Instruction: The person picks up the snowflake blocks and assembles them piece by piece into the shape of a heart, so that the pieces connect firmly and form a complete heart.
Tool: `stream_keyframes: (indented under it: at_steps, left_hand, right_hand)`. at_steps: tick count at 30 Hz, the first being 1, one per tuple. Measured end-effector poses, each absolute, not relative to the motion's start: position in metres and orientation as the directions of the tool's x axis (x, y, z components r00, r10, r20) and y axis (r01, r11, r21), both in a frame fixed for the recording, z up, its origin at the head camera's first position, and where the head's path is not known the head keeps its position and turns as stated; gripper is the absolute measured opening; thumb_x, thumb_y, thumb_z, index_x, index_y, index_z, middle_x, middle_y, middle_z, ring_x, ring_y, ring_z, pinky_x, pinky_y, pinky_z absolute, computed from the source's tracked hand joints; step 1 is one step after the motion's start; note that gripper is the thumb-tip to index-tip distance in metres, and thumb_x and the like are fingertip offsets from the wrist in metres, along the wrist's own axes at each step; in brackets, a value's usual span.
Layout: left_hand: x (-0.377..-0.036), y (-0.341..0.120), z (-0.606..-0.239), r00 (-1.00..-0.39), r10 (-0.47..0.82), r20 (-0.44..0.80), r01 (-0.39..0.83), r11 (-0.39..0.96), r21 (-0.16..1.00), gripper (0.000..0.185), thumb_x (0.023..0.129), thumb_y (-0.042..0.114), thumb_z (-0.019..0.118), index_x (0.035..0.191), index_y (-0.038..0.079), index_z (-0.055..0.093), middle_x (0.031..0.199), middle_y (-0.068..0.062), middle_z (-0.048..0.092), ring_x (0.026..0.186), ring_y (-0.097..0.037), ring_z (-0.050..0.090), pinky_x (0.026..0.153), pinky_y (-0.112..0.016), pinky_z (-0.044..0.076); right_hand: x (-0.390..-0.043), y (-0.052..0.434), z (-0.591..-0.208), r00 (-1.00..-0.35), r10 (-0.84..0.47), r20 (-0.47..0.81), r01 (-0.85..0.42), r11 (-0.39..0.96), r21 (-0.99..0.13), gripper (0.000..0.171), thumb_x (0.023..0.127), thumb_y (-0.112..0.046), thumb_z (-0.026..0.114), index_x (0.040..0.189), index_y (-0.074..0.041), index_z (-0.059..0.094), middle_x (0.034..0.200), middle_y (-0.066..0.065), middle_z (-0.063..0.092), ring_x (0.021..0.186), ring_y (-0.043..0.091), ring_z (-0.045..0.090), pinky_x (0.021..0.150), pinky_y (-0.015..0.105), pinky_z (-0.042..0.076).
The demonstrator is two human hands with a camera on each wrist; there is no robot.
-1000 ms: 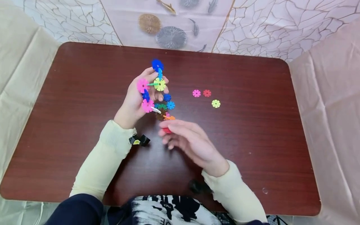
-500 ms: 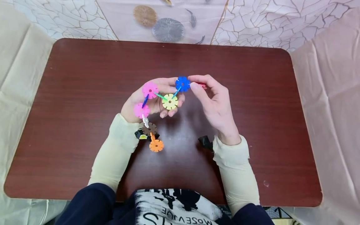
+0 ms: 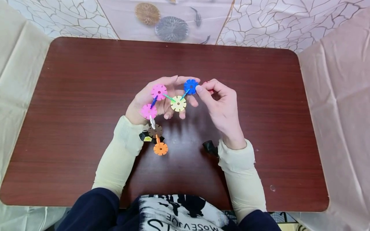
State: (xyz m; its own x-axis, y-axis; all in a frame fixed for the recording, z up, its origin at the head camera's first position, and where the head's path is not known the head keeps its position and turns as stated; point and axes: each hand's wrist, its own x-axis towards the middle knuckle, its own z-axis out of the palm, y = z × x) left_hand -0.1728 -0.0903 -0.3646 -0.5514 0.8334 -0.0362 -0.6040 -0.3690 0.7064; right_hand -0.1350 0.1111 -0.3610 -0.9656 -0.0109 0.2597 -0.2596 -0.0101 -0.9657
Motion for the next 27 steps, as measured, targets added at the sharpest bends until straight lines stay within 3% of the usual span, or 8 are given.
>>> stream_keyframes:
  at_steps: [3,10,14,16,18,23,27]
  left_hand:
    - [-0.174,-0.091,-0.366,-0.571,0.820,-0.048,-0.560,-0.346,0.753,0.046,0.104,0.028,0.039,0.146,0.008,0.042,0.103,-0.022,0.065,0.067,-0.035,0.065,0.043,-0.024,0.047]
    - [-0.172,-0.094,-0.367,-0.643,0.759,-0.100,-0.481,-0.299,0.824,0.042,0.100,0.025,0.051,0.139,0.010,0.052,0.095,-0.021,0.065,0.065,-0.034,0.067,0.043,-0.026,0.048]
    - [-0.173,-0.098,-0.367,-0.674,0.738,-0.043,-0.408,-0.322,0.854,0.041,0.103,0.021,0.044,0.142,0.013,0.050,0.094,-0.022,0.062,0.065,-0.033,0.066,0.044,-0.030,0.048]
    - [-0.174,-0.099,-0.367,-0.682,0.730,-0.028,-0.403,-0.344,0.848,0.042,0.103,0.021,0.043,0.144,0.016,0.048,0.093,-0.021,0.062,0.065,-0.032,0.066,0.044,-0.031,0.049]
    - [-0.175,-0.100,-0.366,-0.691,0.722,-0.024,-0.410,-0.366,0.835,0.042,0.103,0.020,0.043,0.145,0.016,0.046,0.092,-0.021,0.062,0.065,-0.032,0.066,0.045,-0.032,0.050]
    - [-0.175,-0.100,-0.365,-0.705,0.710,0.001,-0.398,-0.396,0.828,0.041,0.104,0.019,0.043,0.145,0.013,0.046,0.092,-0.020,0.064,0.066,-0.031,0.067,0.047,-0.033,0.051]
    - [-0.175,-0.102,-0.367,-0.705,0.703,0.093,-0.301,-0.416,0.858,0.042,0.103,0.013,0.038,0.145,0.008,0.045,0.094,-0.025,0.062,0.067,-0.033,0.067,0.046,-0.035,0.051]
  right_hand:
    - [-0.134,0.111,-0.360,-0.968,-0.007,0.252,-0.252,0.025,-0.967,0.011,0.087,-0.003,0.070,0.087,0.007,0.067,0.074,0.004,0.054,0.077,0.023,0.049,0.062,0.025,0.041]
    - [-0.131,0.118,-0.356,-0.946,-0.085,0.312,-0.322,0.146,-0.936,0.012,0.094,-0.005,0.062,0.100,0.003,0.069,0.090,0.008,0.062,0.080,0.022,0.056,0.071,0.027,0.048]
    - [-0.132,0.121,-0.359,-0.911,-0.127,0.391,-0.407,0.138,-0.903,0.033,0.095,0.001,0.058,0.128,-0.004,0.059,0.095,0.014,0.064,0.083,0.023,0.063,0.078,0.030,0.054]
    - [-0.131,0.119,-0.360,-0.905,-0.109,0.412,-0.424,0.129,-0.897,0.043,0.092,0.001,0.063,0.133,-0.005,0.055,0.093,0.014,0.067,0.079,0.022,0.065,0.076,0.032,0.056]
    - [-0.129,0.115,-0.359,-0.902,-0.079,0.424,-0.431,0.134,-0.892,0.043,0.088,0.001,0.069,0.129,-0.004,0.057,0.091,0.012,0.071,0.075,0.023,0.068,0.073,0.032,0.057]
    - [-0.121,0.102,-0.348,-0.907,0.010,0.420,-0.410,0.198,-0.890,0.019,0.081,-0.003,0.077,0.098,0.002,0.070,0.090,0.008,0.072,0.077,0.018,0.065,0.069,0.027,0.052]
    - [-0.115,0.096,-0.336,-0.890,0.030,0.455,-0.436,0.237,-0.868,0.016,0.079,-0.001,0.078,0.093,0.005,0.073,0.086,0.012,0.068,0.077,0.017,0.059,0.068,0.029,0.049]
